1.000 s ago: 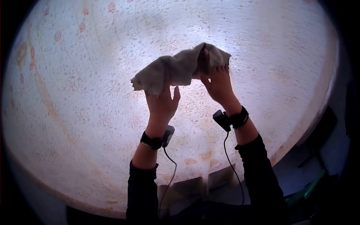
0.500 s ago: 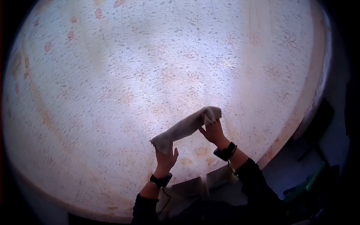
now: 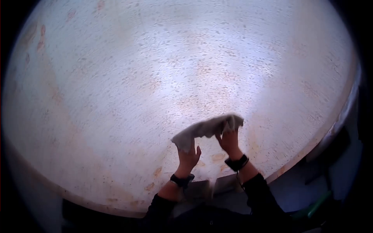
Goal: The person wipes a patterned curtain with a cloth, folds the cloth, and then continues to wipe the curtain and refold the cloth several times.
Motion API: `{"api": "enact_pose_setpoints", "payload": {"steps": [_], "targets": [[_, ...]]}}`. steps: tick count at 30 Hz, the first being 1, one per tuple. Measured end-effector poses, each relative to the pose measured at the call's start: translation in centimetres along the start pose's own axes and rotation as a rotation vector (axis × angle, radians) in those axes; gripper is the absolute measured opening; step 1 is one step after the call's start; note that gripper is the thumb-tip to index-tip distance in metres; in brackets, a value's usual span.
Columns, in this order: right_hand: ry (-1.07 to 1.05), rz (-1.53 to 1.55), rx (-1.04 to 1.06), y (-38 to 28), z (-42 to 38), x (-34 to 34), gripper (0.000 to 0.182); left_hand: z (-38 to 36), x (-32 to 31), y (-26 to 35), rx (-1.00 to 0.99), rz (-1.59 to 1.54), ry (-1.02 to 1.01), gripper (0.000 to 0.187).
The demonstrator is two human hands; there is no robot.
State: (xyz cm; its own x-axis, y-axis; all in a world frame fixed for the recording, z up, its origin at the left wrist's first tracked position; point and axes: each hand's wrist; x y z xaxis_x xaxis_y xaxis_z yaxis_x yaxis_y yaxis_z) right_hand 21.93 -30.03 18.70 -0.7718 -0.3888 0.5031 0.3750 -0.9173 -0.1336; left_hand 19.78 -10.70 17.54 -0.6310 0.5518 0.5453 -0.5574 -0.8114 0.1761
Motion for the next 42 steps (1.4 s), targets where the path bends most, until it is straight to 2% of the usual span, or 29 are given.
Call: {"api": "enact_pose_setpoints", "payload": {"steps": [2,4,5,8,10,12,14,16,18,22,27,30,33,35,38,40,42], "targets": [[-0.262,0.019,-0.081,-1.8,-3.9,-0.7,0.070,-0.5,-0.3,-1.2,0.041,-0.011,-0.025,0.056],[-0.321,0.035,-0.040,-2.0,-4.9,-1.4,0.072,0.4,0.1,-2.3,-0.108,0.066,0.009,0.049],[-0.301,0.039,-0.030,-2.0,-4.6,-1.3,0.072,1.1,0.6,-2.5,-0.126,0.033,0.013,0.046],[-0.184,0.071,-0.025,-2.7,0.4,0.6,0.074,5.1,3.4,-2.6,-0.147,0.027,0.209,0.045],[0.009,0.108,-0.042,-3.5,4.1,2.0,0.069,6.7,4.3,-3.3,-0.095,0.033,0.185,0.050],[0.080,0.078,0.008,-4.0,6.0,2.5,0.070,6.9,4.6,-3.1,-0.071,0.003,0.130,0.053],[0.106,0.060,-0.010,-4.5,5.5,1.7,0.067,5.7,3.9,-2.6,-0.010,0.019,0.154,0.058],[0.096,-0.004,-0.028,-4.5,2.6,-0.5,0.064,2.3,1.9,-2.7,0.039,-0.011,0.060,0.060],[-0.040,-0.042,-0.103,-4.8,-1.7,-2.2,0.061,-1.5,-0.2,-2.6,0.117,0.042,0.019,0.060],[-0.089,0.035,-0.278,-5.4,-9.8,-5.0,0.062,-7.4,-3.1,-2.2,0.256,-0.001,-0.114,0.062],[-0.163,0.064,-0.260,-4.5,-11.1,-5.4,0.060,-8.6,-3.4,-2.3,0.242,-0.031,-0.071,0.061],[-0.253,0.123,-0.325,-4.6,-11.8,-4.8,0.060,-9.8,-3.1,-2.2,0.269,-0.042,-0.123,0.061],[-0.116,0.230,-0.367,-5.2,-10.5,-3.9,0.066,-8.5,-2.0,-2.8,0.194,0.125,-0.150,0.068],[-0.034,0.371,-0.418,-5.6,-8.1,-3.0,0.072,-5.3,-1.1,-3.2,0.151,0.056,-0.045,0.066],[0.143,0.390,-0.368,-6.6,-2.3,-1.5,0.073,0.8,1.4,-2.1,0.135,-0.037,0.097,0.062],[0.189,0.381,-0.364,-7.1,1.4,0.0,0.076,3.8,2.8,-1.6,0.222,-0.223,0.085,0.062],[0.206,0.318,-0.362,-7.2,3.0,0.4,0.073,4.7,2.9,-1.1,0.194,-0.218,0.093,0.062]]}}
Point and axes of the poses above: each hand's wrist, its own z-axis towards the middle knuckle, its own x-axis out of the back of the hand, y = z × x, and after that the axes turned 5 degrees about y, right-handed
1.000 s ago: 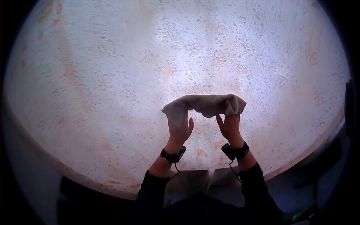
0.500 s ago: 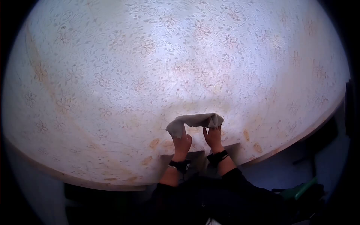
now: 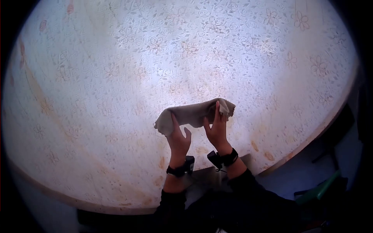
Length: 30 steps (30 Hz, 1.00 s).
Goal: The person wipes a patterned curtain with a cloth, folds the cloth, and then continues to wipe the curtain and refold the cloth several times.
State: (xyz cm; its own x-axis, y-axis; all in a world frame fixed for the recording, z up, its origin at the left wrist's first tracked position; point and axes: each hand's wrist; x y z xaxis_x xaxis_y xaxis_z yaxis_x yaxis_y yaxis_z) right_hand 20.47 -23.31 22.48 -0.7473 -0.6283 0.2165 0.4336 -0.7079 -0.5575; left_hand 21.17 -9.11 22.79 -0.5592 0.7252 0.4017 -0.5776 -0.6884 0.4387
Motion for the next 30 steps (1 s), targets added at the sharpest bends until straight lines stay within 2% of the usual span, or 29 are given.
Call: {"api": "enact_pose_setpoints", "payload": {"steps": [1,3,6,11,14,16,18,20,21,24,30], "targets": [[0.005,0.001,-0.001,0.5,-0.2,-0.3,0.073,-0.7,-0.7,-0.5,0.017,0.066,-0.030,0.062],[-0.092,-0.240,0.082,2.7,-2.1,-1.2,0.069,-3.3,-2.4,-2.3,-0.014,0.199,-0.077,0.063],[-0.097,-0.299,0.027,5.9,-6.2,-1.9,0.066,-7.7,-4.3,-3.5,0.053,0.308,-0.152,0.066],[-0.121,-0.192,-0.013,6.7,-7.6,-1.3,0.066,-8.0,-4.1,-3.3,0.019,0.252,-0.131,0.066],[-0.059,-0.061,-0.068,5.2,-5.6,-0.9,0.066,-5.8,-3.2,-2.7,0.001,0.208,-0.103,0.065],[-0.009,-0.025,0.045,3.7,-2.1,-0.6,0.067,-2.7,-2.2,-1.9,-0.103,0.240,-0.005,0.069],[-0.052,-0.003,0.124,2.0,2.0,0.2,0.069,0.9,-0.6,-0.5,-0.154,0.257,0.058,0.070],[-0.050,0.007,0.188,0.0,5.4,1.0,0.069,3.5,0.4,-0.1,-0.101,0.125,0.071,0.071],[0.098,-0.006,0.251,-0.8,6.5,1.0,0.064,3.7,0.4,0.2,-0.095,0.127,0.068,0.071],[0.043,-0.119,0.276,0.7,5.3,0.3,0.061,3.2,-0.1,0.0,-0.113,0.156,0.118,0.071],[-0.202,-0.257,0.026,7.7,-7.8,-1.4,0.054,-9.1,-4.2,-4.6,0.036,0.446,-0.105,0.069]]}}
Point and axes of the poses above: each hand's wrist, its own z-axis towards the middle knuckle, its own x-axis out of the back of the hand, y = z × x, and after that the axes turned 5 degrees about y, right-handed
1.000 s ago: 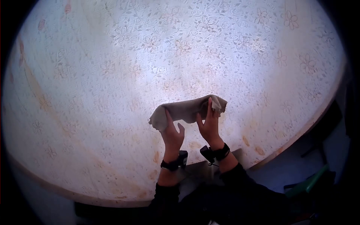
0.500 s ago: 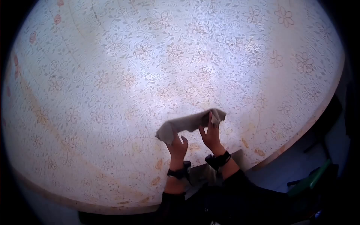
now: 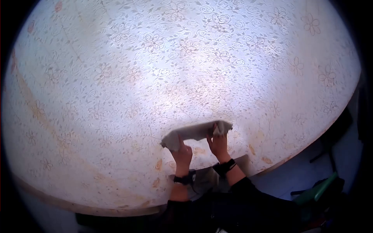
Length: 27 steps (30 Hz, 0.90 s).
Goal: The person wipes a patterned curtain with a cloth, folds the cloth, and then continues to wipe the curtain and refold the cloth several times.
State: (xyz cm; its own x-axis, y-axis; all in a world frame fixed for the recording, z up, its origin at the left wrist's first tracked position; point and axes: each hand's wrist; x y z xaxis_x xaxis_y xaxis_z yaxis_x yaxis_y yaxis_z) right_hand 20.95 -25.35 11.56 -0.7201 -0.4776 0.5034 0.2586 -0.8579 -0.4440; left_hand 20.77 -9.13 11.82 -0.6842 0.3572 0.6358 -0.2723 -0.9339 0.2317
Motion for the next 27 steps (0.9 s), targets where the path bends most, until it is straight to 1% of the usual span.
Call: {"api": "enact_pose_setpoints", "payload": {"steps": [1,3,4,6,8,10,11,12,13,14,15,16,18,19,20,21,22,23,24,25,26,27], "targets": [[-0.097,-0.112,-0.003,0.9,-2.3,-1.0,0.059,-1.5,-0.4,0.0,0.051,-0.015,-0.030,0.065],[-0.133,-0.106,0.047,2.4,-5.3,-2.1,0.059,-3.5,-0.9,-0.5,0.121,0.003,-0.083,0.062],[-0.166,-0.103,0.098,2.9,-5.8,-2.1,0.058,-3.7,-1.1,-0.8,0.121,0.004,-0.069,0.062],[-0.197,-0.074,0.124,3.8,-6.8,-2.1,0.058,-4.3,-1.3,-1.8,0.106,-0.060,-0.113,0.062],[-0.229,-0.042,0.153,4.0,-8.0,-2.0,0.058,-5.1,-1.8,-2.4,0.113,-0.070,-0.101,0.062],[-0.314,0.027,0.087,4.2,-9.5,-2.0,0.054,-6.2,-2.1,-2.6,0.042,-0.004,-0.144,0.066],[-0.418,-0.112,0.169,4.9,-10.9,-2.8,0.054,-7.0,-2.1,-2.8,0.060,-0.042,-0.211,0.066],[-0.520,-0.254,0.248,5.6,-12.5,-3.7,0.053,-8.2,-2.8,-3.2,0.064,-0.040,-0.200,0.066],[-0.402,0.048,0.071,5.3,-13.7,-3.2,0.046,-9.4,-3.4,-3.5,0.141,-0.032,-0.417,0.069],[-0.407,0.057,0.069,5.4,-14.5,-3.1,0.046,-10.7,-3.9,-4.0,0.220,-0.020,-0.640,0.073],[-0.451,-0.068,0.171,5.8,-15.5,-2.9,0.043,-11.0,-2.8,-3.6,0.173,0.071,-0.647,0.082],[-0.496,-0.194,0.266,6.2,-17.0,-2.8,0.041,-12.0,-2.7,-4.1,0.171,0.080,-0.667,0.082],[-0.532,-0.232,0.226,6.3,-17.8,-3.0,0.040,-13.9,-3.8,-5.5,0.215,0.057,-0.810,0.086],[-0.477,-0.152,0.195,6.3,-17.2,-2.8,0.035,-14.8,-4.5,-6.3,0.211,0.076,-0.836,0.087],[-0.428,-0.070,0.161,6.2,-16.8,-2.6,0.031,-14.8,-3.8,-6.2,0.215,0.084,-0.857,0.087],[-0.581,-0.053,0.078,6.5,-16.8,-2.5,0.033,-14.4,-3.7,-6.1,0.238,0.045,-0.909,0.087],[-0.589,-0.051,0.072,6.5,-16.8,-2.3,0.033,-14.4,-3.4,-6.0,0.263,0.004,-0.960,0.087],[-0.548,-0.058,0.077,6.4,-16.6,-2.1,0.036,-15.5,-4.4,-6.8,0.245,0.018,-0.960,0.086],[-0.506,-0.063,0.086,6.2,-16.4,-2.1,0.039,-15.4,-4.0,-6.7,0.250,0.021,-0.965,0.086],[-0.484,-0.017,0.047,5.7,-16.0,-1.8,0.047,-14.7,-3.4,-6.3,0.272,-0.025,-1.024,0.087],[-0.488,-0.010,0.048,5.5,-15.7,-1.4,0.047,-14.4,-2.9,-6.1,0.294,-0.072,-1.081,0.087],[-0.555,0.034,0.011,5.3,-15.3,-1.0,0.051,-14.9,-3.1,-6.4,0.300,-0.068,-1.080,0.087]]}}
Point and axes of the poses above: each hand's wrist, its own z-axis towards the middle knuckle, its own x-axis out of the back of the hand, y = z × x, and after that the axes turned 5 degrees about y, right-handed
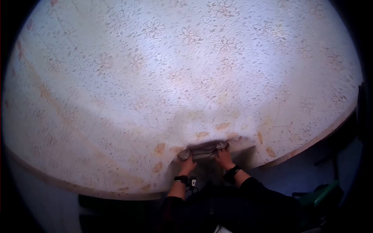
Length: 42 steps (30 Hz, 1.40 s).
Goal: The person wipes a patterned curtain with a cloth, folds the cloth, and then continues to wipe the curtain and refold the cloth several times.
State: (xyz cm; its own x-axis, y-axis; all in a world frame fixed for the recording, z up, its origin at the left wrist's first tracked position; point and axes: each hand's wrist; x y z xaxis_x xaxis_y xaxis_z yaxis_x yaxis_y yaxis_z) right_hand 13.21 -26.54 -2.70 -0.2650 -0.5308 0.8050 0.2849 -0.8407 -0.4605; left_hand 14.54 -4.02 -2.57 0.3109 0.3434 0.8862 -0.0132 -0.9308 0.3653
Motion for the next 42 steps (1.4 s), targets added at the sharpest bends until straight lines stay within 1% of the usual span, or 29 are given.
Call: {"api": "enact_pose_setpoints", "payload": {"steps": [1,2,3,4,5,7,9,11,12,13,14,15,17,19,21,22,23,25,26,28,29,30,31,32,33,35,39,41,42], "targets": [[-0.065,0.052,-0.024,0.0,0.0,0.2,0.055,0.2,-0.8,-0.5,-0.020,0.051,0.049,0.087],[-0.066,0.053,-0.020,0.2,-0.1,-0.1,0.055,0.4,-1.5,-1.0,-0.041,0.101,0.099,0.088],[-0.030,-0.019,0.027,0.5,-0.3,-0.5,0.054,0.2,-1.1,-0.6,-0.040,0.098,0.100,0.088],[0.005,-0.089,0.073,0.8,-0.5,-1.0,0.053,0.1,-0.6,-0.2,-0.015,0.049,0.056,0.088],[-0.001,-0.088,0.075,1.2,-0.7,-1.4,0.053,-0.2,-0.3,0.1,0.012,0.000,0.009,0.089],[-0.174,-0.178,0.060,1.3,-0.9,-1.3,0.055,-0.5,0.2,0.6,0.014,0.063,0.026,0.086],[-0.203,-0.168,0.043,0.8,-0.5,0.0,0.057,-0.7,1.4,1.3,0.004,0.122,0.052,0.084],[-0.218,-0.175,0.040,0.1,0.2,1.7,0.060,-1.0,3.5,1.4,0.013,-0.529,-0.099,0.077],[-0.140,0.078,-0.074,-0.2,0.5,2.1,0.062,-0.7,3.5,0.9,0.001,-0.535,-0.082,0.077],[-0.058,0.335,-0.187,-0.9,1.1,3.1,0.065,-0.5,3.1,0.3,-0.113,-0.620,0.047,0.074],[-0.026,0.466,-0.223,-1.5,1.6,4.4,0.066,-0.2,3.1,-0.4,-0.215,-0.699,0.166,0.070],[-0.016,0.464,-0.217,-2.1,2.6,5.8,0.066,-0.6,5.1,0.5,-0.225,-0.697,0.173,0.070],[0.195,0.906,-0.170,-3.5,4.5,8.2,0.065,-3.5,11.4,4.5,-0.269,-1.303,0.127,0.067],[0.275,1.185,-0.068,-7.0,7.2,13.5,0.065,-4.2,15.8,7.4,-0.644,-1.461,0.236,0.065],[0.415,0.943,0.109,-8.1,9.2,15.9,0.065,-5.5,19.5,10.1,-0.817,-1.390,0.389,0.065],[0.477,0.786,0.201,-8.6,10.1,17.2,0.065,-5.8,20.8,10.8,-0.840,-1.245,0.495,0.066],[0.544,0.644,0.280,-9.3,11.1,18.5,0.068,-5.9,22.2,11.0,-0.832,-0.930,0.653,0.066],[0.635,0.430,0.325,-10.0,13.4,19.6,0.072,-6.5,24.6,13.1,-0.779,-0.547,0.895,0.068],[0.668,0.336,0.335,-10.4,14.9,20.3,0.074,-6.0,25.7,14.0,-0.791,-0.447,0.981,0.067],[0.751,0.177,0.340,-11.0,18.0,21.0,0.075,-4.0,27.3,14.9,-0.732,-0.324,1.045,0.068],[0.756,0.179,0.339,-11.0,18.7,21.2,0.075,-3.3,27.8,15.2,-0.708,-0.279,1.062,0.069],[0.794,0.020,0.354,-11.1,19.3,21.5,0.073,-2.9,28.0,15.2,-0.715,-0.276,1.067,0.069],[0.831,-0.139,0.370,-11.1,19.9,21.7,0.072,-2.4,28.2,15.4,-0.708,-0.197,1.111,0.070],[0.803,-0.147,0.311,-11.0,20.2,21.3,0.069,-1.9,28.5,15.7,-0.698,-0.120,1.150,0.071],[0.802,-0.145,0.312,-10.9,20.3,21.3,0.069,-1.5,28.5,15.9,-0.696,-0.119,1.151,0.071],[0.845,-0.128,0.335,-10.8,20.4,21.3,0.069,-0.9,27.9,15.8,-0.624,0.034,1.225,0.075],[0.877,-0.129,0.319,-10.7,20.9,20.8,0.067,0.2,27.3,15.4,-0.587,0.059,1.191,0.081],[0.848,-0.112,0.276,-10.7,20.7,20.4,0.065,0.3,26.8,15.6,-0.541,0.016,1.265,0.083],[0.839,-0.099,0.262,-10.5,20.5,20.1,0.063,0.6,26.3,15.4,-0.514,0.053,1.283,0.084]]}}
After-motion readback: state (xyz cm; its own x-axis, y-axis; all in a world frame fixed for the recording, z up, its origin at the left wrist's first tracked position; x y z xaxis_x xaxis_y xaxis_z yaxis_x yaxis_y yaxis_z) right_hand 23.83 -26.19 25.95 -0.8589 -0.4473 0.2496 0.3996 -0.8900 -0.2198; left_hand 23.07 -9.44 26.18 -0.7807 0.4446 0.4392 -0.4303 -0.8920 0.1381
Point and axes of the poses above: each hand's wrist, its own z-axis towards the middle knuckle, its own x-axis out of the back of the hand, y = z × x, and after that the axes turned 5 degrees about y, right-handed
